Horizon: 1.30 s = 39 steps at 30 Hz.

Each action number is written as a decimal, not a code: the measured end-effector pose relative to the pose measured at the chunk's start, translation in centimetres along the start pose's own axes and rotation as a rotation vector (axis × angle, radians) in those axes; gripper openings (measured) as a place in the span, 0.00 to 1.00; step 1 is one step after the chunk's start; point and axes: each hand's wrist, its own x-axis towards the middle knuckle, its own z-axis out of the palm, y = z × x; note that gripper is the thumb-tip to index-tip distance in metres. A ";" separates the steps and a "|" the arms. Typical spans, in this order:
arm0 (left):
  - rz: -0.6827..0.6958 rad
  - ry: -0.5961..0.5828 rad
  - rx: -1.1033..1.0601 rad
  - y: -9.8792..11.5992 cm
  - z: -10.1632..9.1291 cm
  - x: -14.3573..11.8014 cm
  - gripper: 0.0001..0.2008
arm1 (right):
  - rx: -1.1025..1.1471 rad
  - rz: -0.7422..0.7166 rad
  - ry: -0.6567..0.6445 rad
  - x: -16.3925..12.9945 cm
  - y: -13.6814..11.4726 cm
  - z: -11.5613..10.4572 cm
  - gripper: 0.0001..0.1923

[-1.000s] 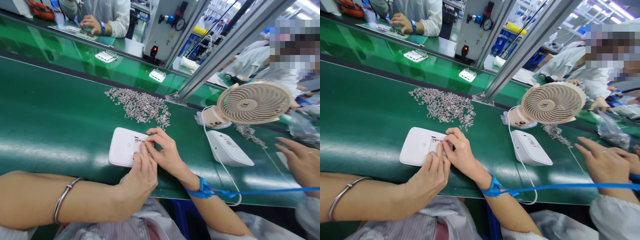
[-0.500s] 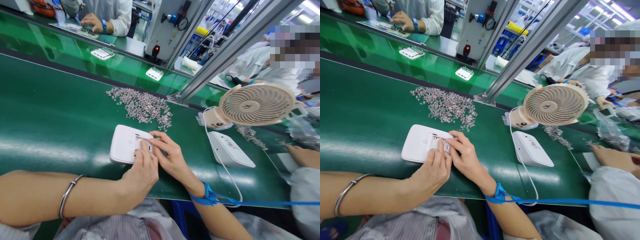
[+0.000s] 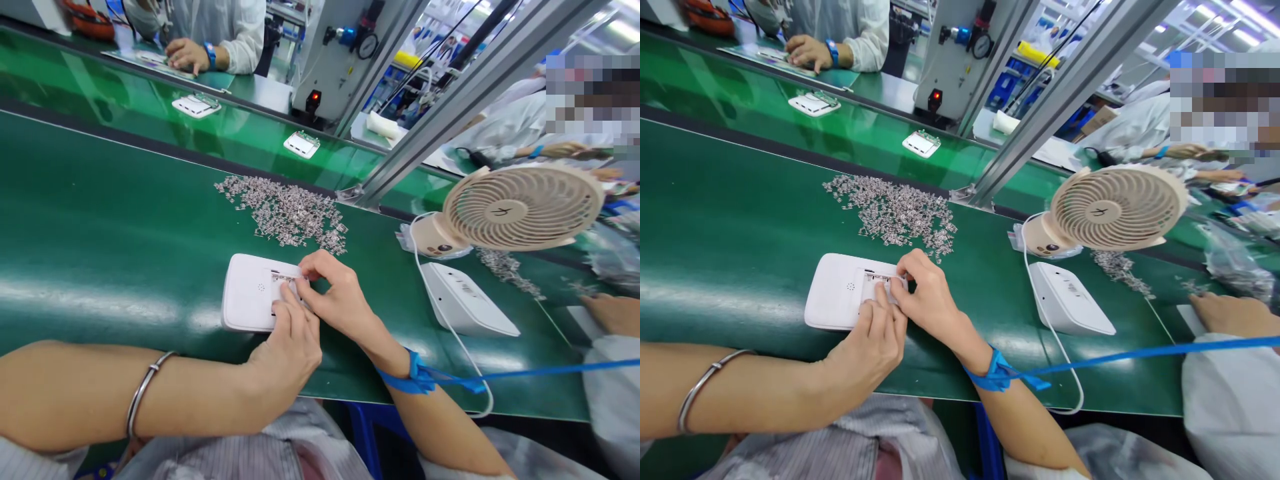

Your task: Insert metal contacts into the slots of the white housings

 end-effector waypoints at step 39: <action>0.521 0.560 -0.406 -4.9 4.7 1.4 0.21 | 0.114 0.068 -0.028 -4.9 1.8 -5.2 0.23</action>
